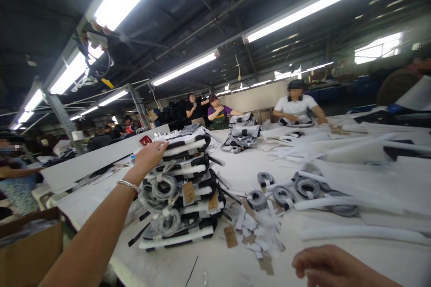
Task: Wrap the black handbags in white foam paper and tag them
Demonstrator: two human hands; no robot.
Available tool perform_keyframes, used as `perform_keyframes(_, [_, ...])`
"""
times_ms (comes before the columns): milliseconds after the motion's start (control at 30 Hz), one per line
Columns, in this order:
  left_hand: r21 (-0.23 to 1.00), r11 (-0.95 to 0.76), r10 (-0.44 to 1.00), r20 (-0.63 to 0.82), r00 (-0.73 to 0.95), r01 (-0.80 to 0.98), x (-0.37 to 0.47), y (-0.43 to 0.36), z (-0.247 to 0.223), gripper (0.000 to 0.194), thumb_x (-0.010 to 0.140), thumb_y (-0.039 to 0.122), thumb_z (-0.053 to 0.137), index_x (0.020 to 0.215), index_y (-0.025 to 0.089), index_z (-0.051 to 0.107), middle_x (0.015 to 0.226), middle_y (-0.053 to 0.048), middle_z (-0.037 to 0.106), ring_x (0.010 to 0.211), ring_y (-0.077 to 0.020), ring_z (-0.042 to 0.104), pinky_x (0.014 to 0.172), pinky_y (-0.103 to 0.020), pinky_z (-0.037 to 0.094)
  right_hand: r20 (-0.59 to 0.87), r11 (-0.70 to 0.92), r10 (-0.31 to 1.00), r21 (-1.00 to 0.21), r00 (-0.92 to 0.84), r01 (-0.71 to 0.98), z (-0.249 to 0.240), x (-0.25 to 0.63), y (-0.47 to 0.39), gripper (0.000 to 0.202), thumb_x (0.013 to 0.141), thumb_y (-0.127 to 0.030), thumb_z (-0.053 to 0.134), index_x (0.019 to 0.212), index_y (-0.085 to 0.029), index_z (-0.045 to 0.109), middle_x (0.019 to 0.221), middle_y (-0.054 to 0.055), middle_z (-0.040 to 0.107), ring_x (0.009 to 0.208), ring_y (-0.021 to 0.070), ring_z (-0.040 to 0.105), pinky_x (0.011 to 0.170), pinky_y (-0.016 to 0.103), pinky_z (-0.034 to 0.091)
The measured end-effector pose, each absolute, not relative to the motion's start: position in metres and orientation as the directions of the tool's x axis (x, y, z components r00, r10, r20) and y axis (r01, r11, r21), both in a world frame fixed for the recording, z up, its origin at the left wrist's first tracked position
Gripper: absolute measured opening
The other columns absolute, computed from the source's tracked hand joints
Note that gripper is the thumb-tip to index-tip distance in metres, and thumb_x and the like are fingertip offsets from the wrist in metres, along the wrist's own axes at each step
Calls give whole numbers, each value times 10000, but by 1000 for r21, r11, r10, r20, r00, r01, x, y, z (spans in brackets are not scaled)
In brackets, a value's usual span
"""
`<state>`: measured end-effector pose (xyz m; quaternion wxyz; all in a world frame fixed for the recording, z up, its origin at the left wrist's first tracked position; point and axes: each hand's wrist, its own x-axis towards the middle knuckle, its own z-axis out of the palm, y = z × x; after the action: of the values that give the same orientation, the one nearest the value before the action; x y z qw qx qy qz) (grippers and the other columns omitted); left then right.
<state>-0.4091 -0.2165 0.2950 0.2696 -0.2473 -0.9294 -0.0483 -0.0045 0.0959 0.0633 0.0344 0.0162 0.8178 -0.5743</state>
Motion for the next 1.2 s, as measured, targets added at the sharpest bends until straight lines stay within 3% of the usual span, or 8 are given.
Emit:
perform_keyframes(167, [-68,891,425,470,-773,449,-404,-216,290,577,984,578,298,1346,233,586,1397,-99,607,1233,-317,592,991,-398,450,6,546,68,-837,-998,32,58,-14,107,311,923,-428,546,1006,-236,776,1028,75,752,949,261,684,821,319,536])
perform_keyframes(267, [-77,914,384,486,-785,399,-404,-214,290,628,984,608,265,1419,237,524,1376,-138,615,1192,-356,615,960,-453,467,149,693,89,-719,-985,-46,40,-41,123,376,944,-444,498,1124,-231,752,1184,110,720,1096,295,653,973,408,501])
perform_keyframes(400, [-87,930,346,530,-774,356,-404,-207,294,633,994,599,244,1391,223,563,1312,-165,648,1128,-378,638,909,-491,490,210,847,-8,-518,-978,-118,20,-108,136,429,926,-376,536,1290,-197,673,1406,147,587,1309,325,520,1116,498,383])
perform_keyframes(533, [-92,943,313,577,-755,320,-412,-197,298,651,996,614,220,1323,221,622,1255,-130,667,1121,-347,627,926,-501,491,175,916,-107,-366,-979,-165,5,-186,129,596,873,-476,639,1400,-203,581,1523,166,458,1414,401,368,1163,635,215])
perform_keyframes(700, [-59,965,237,618,-750,256,-441,-193,299,551,990,573,301,1182,252,705,1219,-60,686,1110,-299,628,946,-485,509,105,892,-183,-400,-978,-210,-21,-251,119,688,866,-584,614,1392,-139,586,1524,218,434,1450,425,295,1185,652,84])
perform_keyframes(833, [-24,962,221,653,-725,272,-447,-188,299,530,991,545,307,1129,241,719,1267,-31,682,1191,-279,604,1009,-472,492,71,875,-193,-438,-979,-204,-34,-281,117,801,865,-566,611,1509,-125,430,1541,245,389,1462,431,263,1181,659,64])
perform_keyframes(1000, [21,837,278,845,-457,547,-398,-158,296,411,989,488,384,1210,311,683,1286,5,673,1255,-214,584,1124,-374,409,72,826,-266,-497,-961,-266,-44,-317,108,821,810,-453,659,1528,-155,398,1587,213,323,1474,432,231,1192,640,72])
perform_keyframes(1200, [-40,674,500,760,-416,738,-355,-138,300,426,904,409,529,1313,510,586,1394,120,590,1295,-267,553,1194,-453,342,67,740,-315,-607,-947,-290,-57,-311,103,818,817,-398,664,1549,-190,362,1601,161,325,1496,391,193,1213,592,100])
